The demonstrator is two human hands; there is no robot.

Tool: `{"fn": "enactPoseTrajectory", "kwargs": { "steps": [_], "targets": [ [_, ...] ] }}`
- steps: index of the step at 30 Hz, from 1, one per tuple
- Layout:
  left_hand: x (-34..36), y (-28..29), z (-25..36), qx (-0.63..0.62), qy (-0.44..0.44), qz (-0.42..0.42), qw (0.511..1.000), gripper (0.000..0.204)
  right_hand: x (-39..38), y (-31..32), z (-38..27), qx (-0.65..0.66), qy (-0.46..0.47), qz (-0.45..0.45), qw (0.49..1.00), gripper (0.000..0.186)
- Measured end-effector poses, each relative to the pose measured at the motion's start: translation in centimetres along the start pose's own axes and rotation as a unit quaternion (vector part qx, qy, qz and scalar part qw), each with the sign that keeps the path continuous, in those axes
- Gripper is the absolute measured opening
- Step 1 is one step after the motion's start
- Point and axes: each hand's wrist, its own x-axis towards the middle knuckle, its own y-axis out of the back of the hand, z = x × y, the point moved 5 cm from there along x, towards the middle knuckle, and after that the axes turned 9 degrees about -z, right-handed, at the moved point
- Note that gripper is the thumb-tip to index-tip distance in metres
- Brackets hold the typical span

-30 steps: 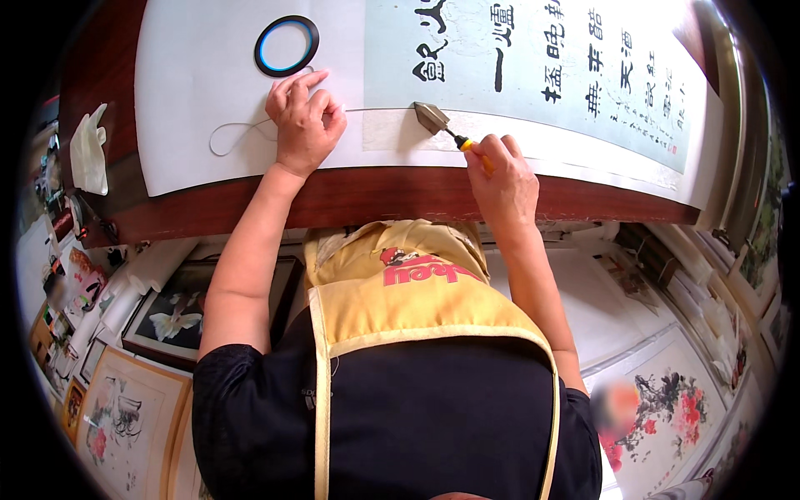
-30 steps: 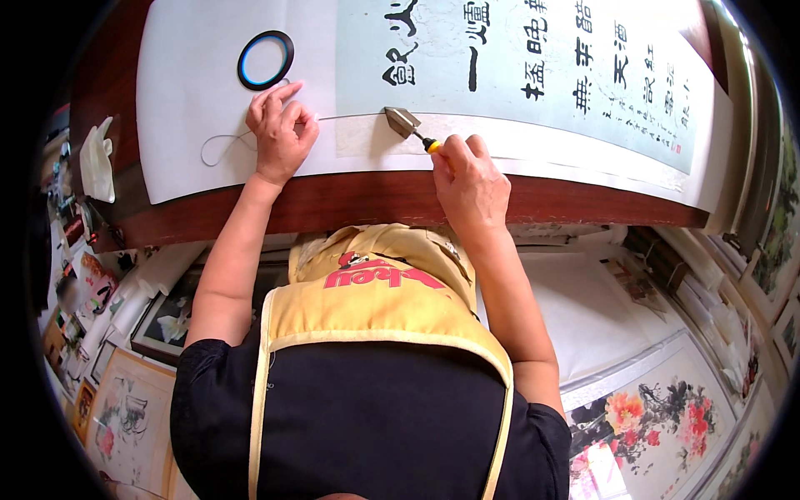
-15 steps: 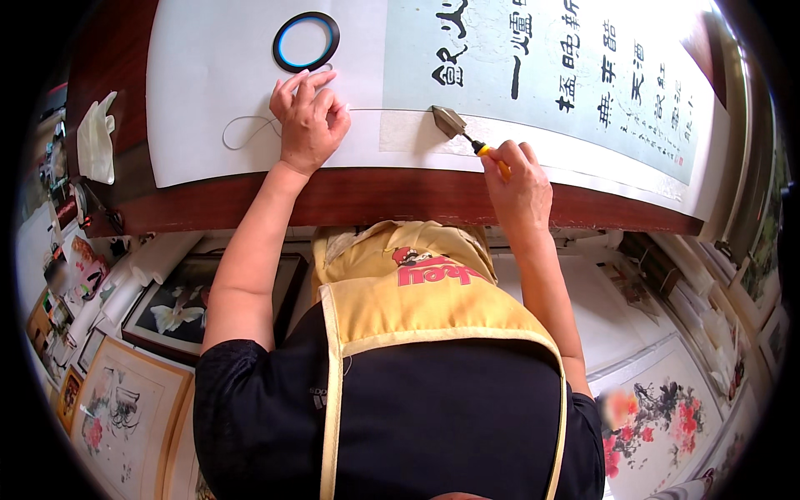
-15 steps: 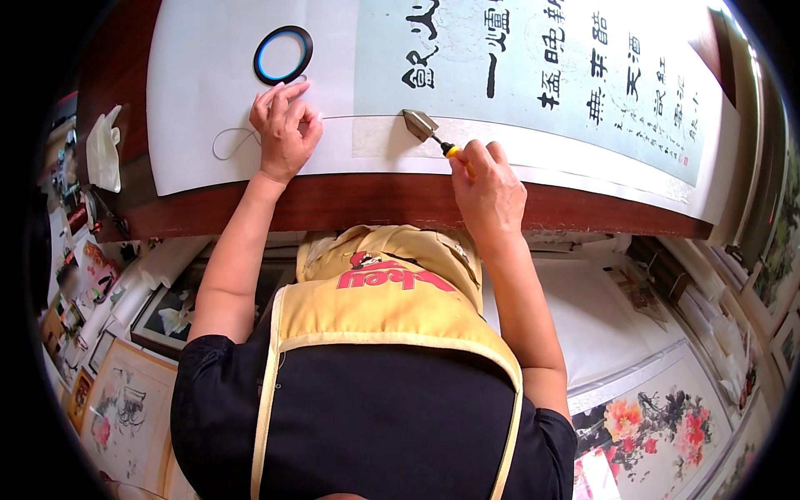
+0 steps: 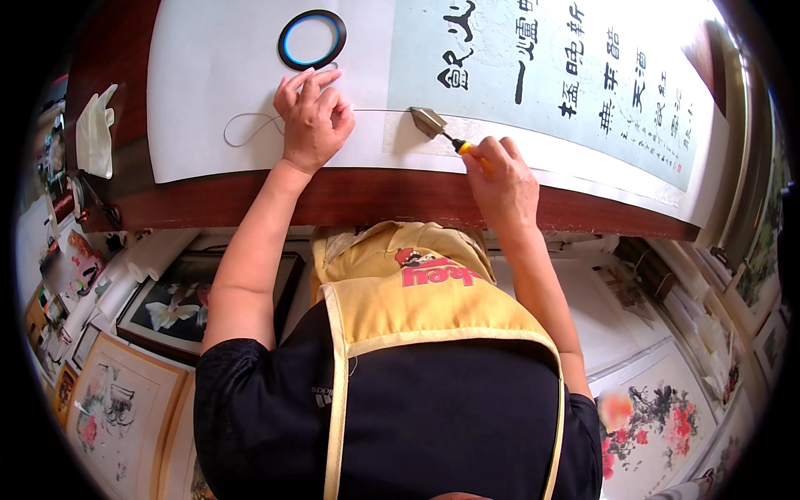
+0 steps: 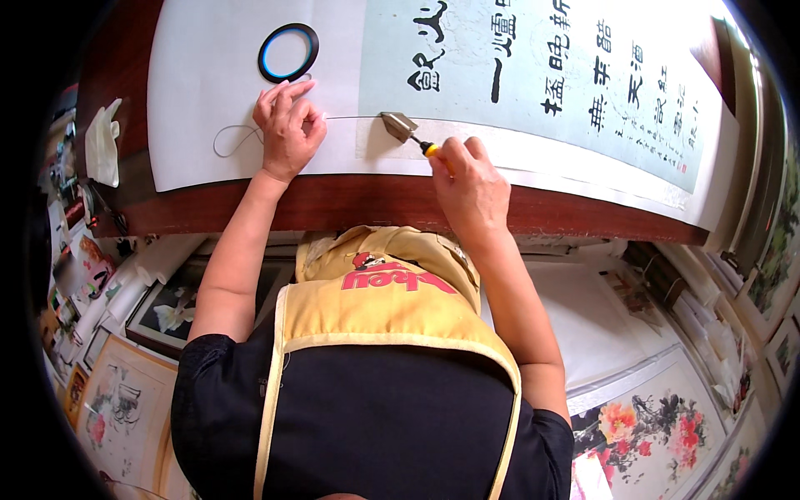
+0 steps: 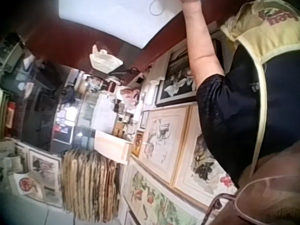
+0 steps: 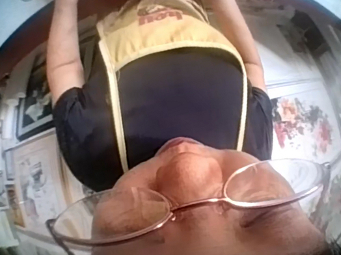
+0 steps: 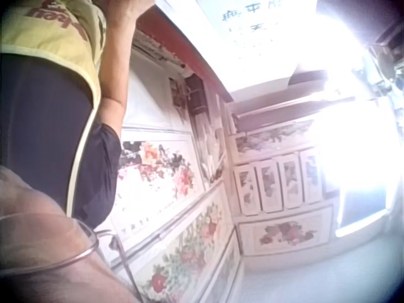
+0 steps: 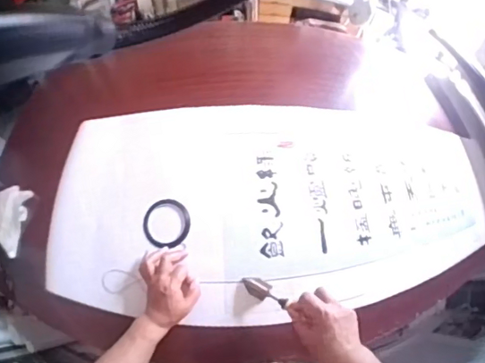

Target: The person mounts a calligraphy scroll onto a wooden table using a spatula to smooth a translucent backing sheet. They apply adhesive tape along the edges, trim excess material with scissors, and press the sheet down to secure the artwork. The person then covers the mounted scroll with a protective white sheet and smooths it out.

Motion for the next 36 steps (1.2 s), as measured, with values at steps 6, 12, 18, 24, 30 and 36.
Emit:
{"fn": "enactPoseTrajectory", "kwargs": {
  "steps": [6, 12, 18, 24, 30, 36],
  "targets": [
    [0.0, 0.0, -0.1, -0.004, -0.003, 0.005, 1.000, 0.015, 0.8, -0.7, -1.8, 0.014, 0.034, -0.008, 0.999, 0.015],
    [-0.1, -0.2, -0.3, -0.008, -0.006, 0.010, 1.000, 0.015, 0.9, -0.9, -2.5, -0.013, 0.002, -0.040, 0.999, 0.015],
    [0.0, 1.3, 0.9, -0.058, -0.068, -0.016, 0.996, 0.010, 0.5, -0.9, -3.7, -0.053, -0.002, -0.039, 0.998, 0.015],
    [-0.7, 3.2, -0.3, -0.400, 0.009, -0.009, 0.916, 0.008, 0.3, -1.4, -3.4, -0.034, -0.002, -0.037, 0.999, 0.016],
    [3.5, 3.1, -6.1, -0.031, 0.037, 0.053, 0.997, 0.037, 0.4, -0.9, -3.4, -0.031, -0.015, -0.052, 0.998, 0.016],
    [3.0, 2.8, -8.7, 0.023, 0.014, -0.072, 0.997, 0.030, 0.2, -0.7, -3.6, -0.006, 0.009, -0.032, 0.999, 0.014]
  ]
}}
